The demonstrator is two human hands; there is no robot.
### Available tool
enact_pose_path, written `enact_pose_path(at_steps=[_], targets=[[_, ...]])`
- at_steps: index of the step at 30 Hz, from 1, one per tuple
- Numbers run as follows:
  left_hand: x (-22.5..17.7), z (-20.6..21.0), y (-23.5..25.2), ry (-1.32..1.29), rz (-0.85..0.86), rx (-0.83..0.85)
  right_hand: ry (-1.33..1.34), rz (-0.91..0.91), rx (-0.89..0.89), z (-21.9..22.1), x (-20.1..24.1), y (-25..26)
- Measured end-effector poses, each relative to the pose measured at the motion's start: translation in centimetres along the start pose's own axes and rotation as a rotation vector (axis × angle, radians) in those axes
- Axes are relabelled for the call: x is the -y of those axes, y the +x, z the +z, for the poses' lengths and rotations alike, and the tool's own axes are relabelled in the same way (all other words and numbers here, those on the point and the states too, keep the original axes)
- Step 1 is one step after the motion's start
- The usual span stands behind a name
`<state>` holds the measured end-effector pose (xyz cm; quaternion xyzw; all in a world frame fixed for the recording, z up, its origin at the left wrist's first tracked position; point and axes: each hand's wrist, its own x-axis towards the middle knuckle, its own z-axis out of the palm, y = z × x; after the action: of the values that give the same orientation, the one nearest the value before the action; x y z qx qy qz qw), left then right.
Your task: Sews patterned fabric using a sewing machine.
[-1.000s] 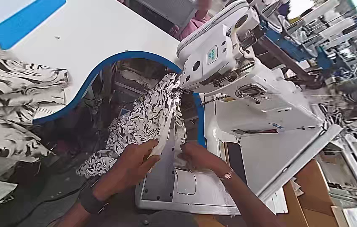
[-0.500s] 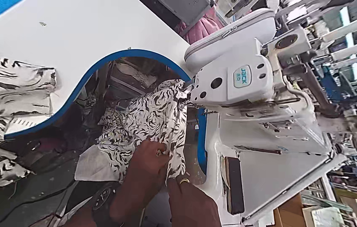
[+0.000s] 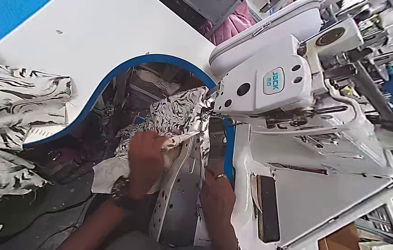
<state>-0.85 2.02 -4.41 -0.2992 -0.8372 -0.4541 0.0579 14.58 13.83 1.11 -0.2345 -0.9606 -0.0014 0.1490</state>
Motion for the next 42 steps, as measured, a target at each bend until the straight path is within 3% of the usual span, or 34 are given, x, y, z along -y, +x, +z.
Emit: enact_pose_path(at_steps=[2,5,6,8,11,15,17,21,24,26,29,35,39,42], targets=[[2.0,-2.5,-1.0,-0.021,-0.063,0.112,0.282,0.19,0.129,0.2,-2.5,-1.4],[2.2,-6.3,-0.7,-0.434,-0.087,0.542,0.863,0.386,0.115,-1.6,-4.1,-2.1],[1.7,-6.5,0.1,-0.551,-0.123,0.664,0.905,0.322,0.114,-2.7,-3.5,-1.8],[0.4,-5.9,1.8,-0.482,-0.163,0.751,0.638,0.095,0.086,-4.9,-1.3,-1.8],[-2.4,-3.3,1.8,-0.363,-0.137,0.577,0.244,-0.071,0.001,-5.3,0.5,-2.1],[-4.4,-2.1,0.0,-0.39,-0.006,0.43,0.378,-0.017,0.004,-5.2,-1.1,-2.2],[-4.3,-2.1,-0.1,-0.453,0.055,0.45,0.471,-0.048,0.057,-5.8,-0.4,-1.6],[-3.5,-0.6,0.5,-0.548,-0.03,0.496,0.282,-0.213,0.072,-4.5,2.2,0.1],[-3.7,-0.3,1.4,-0.526,-0.064,0.478,0.234,-0.172,0.083,-5.0,1.8,1.2],[-4.1,-1.7,1.1,-0.47,0.007,0.535,0.168,-0.161,0.074,-6.0,1.8,1.9],[-4.2,-2.6,-0.7,-0.421,0.104,0.484,-0.065,-0.31,0.078,-5.4,3.0,2.9],[-3.5,0.2,0.5,-0.507,0.079,0.306,-0.317,-0.486,0.067,-4.1,4.0,6.1],[-3.6,0.0,1.7,-0.484,0.052,0.406,-0.2,-0.322,0.091,-3.3,2.1,5.7],[-3.1,-1.8,1.2,-0.477,0.046,0.549,-0.084,0.01,0.496,-3.8,-0.7,2.3]])
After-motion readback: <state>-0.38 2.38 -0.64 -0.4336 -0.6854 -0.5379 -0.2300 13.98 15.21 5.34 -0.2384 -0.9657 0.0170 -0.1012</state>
